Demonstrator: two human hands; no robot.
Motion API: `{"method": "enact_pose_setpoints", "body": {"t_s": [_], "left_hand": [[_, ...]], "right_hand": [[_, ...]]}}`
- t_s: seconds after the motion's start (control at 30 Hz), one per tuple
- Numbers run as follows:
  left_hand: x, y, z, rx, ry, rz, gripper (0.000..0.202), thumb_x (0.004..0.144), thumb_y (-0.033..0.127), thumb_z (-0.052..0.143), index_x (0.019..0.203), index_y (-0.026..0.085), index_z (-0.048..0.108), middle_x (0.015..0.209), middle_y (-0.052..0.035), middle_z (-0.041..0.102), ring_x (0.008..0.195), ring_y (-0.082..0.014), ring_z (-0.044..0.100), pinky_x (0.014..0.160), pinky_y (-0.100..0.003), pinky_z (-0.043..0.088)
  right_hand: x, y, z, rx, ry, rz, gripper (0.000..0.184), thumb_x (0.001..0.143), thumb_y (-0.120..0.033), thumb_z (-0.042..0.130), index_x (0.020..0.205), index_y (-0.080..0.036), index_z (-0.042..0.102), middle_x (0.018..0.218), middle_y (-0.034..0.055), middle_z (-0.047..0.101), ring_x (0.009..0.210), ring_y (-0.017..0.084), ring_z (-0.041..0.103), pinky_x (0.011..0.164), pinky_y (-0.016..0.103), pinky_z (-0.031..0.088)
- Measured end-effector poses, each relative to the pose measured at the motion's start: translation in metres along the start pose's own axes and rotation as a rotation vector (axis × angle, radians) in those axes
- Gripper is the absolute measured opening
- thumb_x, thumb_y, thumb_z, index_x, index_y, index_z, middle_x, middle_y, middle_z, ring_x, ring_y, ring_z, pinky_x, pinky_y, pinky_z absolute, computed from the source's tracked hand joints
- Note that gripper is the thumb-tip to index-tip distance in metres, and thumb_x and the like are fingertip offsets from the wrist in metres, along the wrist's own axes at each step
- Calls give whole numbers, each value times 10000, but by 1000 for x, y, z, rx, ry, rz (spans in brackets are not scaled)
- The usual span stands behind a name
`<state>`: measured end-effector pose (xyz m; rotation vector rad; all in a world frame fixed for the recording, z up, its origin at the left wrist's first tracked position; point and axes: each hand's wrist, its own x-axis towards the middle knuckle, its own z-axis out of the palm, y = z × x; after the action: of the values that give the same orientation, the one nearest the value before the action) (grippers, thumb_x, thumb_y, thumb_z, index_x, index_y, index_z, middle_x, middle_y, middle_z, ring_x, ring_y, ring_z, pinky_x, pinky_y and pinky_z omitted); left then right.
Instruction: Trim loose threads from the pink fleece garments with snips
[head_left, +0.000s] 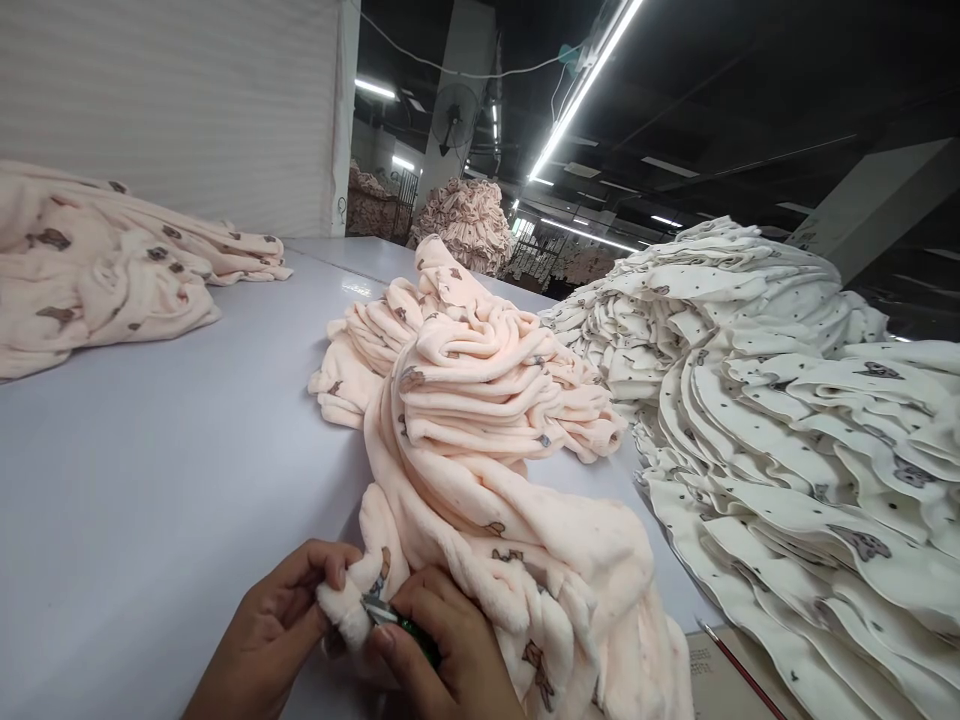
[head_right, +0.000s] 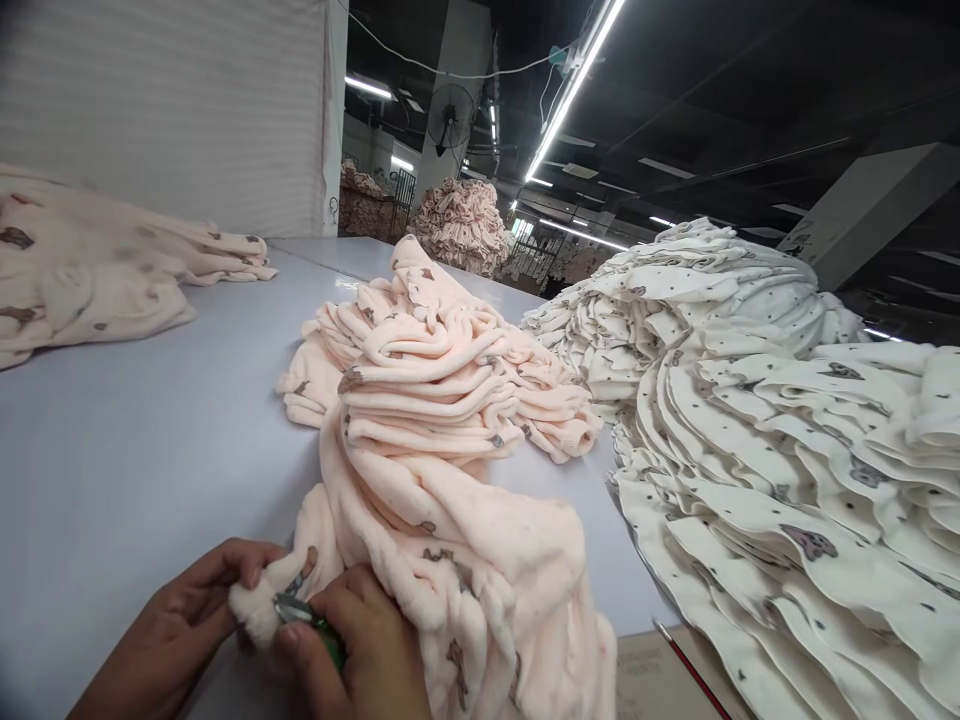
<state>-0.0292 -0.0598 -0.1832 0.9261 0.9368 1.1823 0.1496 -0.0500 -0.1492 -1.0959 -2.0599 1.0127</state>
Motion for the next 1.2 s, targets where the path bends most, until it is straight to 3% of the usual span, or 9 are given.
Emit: {"method": "enact_pose_setpoints", "body": {"t_s": [0.13, 0.27, 0.33, 0.43, 0.6, 0.73, 0.87, 1.03, 1.2], "left_hand": [[-2, -1, 1, -22, 2, 14, 212, 814, 399, 625, 788, 251, 476, 932, 48, 572, 781, -142, 528, 661, -196, 451], [0, 8, 8, -22, -55, -10, 248, 789, 444, 638, 955, 295, 529, 900, 30, 583, 783, -173, 558, 688, -231, 459], [3, 14, 9, 58, -80, -41, 305, 784, 474, 634, 983, 247, 592, 887, 3, 606, 821, -191, 555, 760, -249, 451], [8, 18, 8, 46, -131, -164, 304, 785, 458, 635, 807, 155, 657, 745, -14, 603, 753, -196, 541, 726, -273, 446], [14, 10, 3, -123, -159, -265, 267, 826, 393, 587, 824, 144, 682, 628, -16, 597, 666, -192, 536, 686, -308, 439], [13, 10, 4, -249, -145, -280, 257, 816, 358, 610, 911, 142, 711, 647, -39, 634, 639, -183, 528, 678, -304, 445], [10, 20, 11, -161, -101, -262, 328, 772, 406, 650, 934, 127, 709, 651, -40, 639, 645, -209, 554, 643, -296, 447], [7, 29, 15, -6, -127, -196, 295, 769, 416, 644, 852, 140, 710, 628, 8, 570, 629, -170, 503, 603, -238, 407], [5, 30, 14, 90, -107, -177, 327, 776, 440, 614, 726, 123, 672, 667, -16, 588, 621, -157, 454, 578, -228, 374]], "right_hand": [[0, 2, 3, 15, 51, -21, 175, 873, -296, 511, 741, -192, 562, 750, -5, 499, 722, 140, 505, 661, 240, 373], [-1, 5, 7, -24, 133, 7, 208, 710, -267, 649, 863, -200, 524, 792, -7, 519, 719, 161, 480, 634, 258, 362], [1, 7, 8, -46, 213, 8, 172, 738, -191, 554, 903, -202, 508, 792, -2, 526, 719, 165, 485, 647, 266, 377], [6, 11, 7, -133, 319, -55, 159, 743, -109, 416, 844, -217, 473, 748, -2, 491, 673, 168, 475, 606, 272, 371], [9, 7, -4, -376, 118, 32, 289, 650, -42, 468, 877, -212, 526, 947, 59, 530, 844, 236, 522, 694, 344, 407], [2, 0, -13, -270, 14, 39, 112, 831, -286, 540, 905, -201, 542, 912, 54, 554, 862, 225, 554, 735, 336, 436], [-3, 0, -11, -385, -51, 40, 160, 852, -386, 544, 869, -229, 571, 890, 35, 569, 816, 214, 598, 690, 308, 470], [-4, 0, -4, -603, -5, -55, 178, 841, -417, 568, 946, -278, 604, 907, 14, 613, 712, 199, 641, 565, 278, 480], [-5, -4, -8, -594, -40, -64, 137, 813, -404, 611, 866, -280, 638, 863, -15, 642, 664, 180, 647, 569, 269, 483]]}}
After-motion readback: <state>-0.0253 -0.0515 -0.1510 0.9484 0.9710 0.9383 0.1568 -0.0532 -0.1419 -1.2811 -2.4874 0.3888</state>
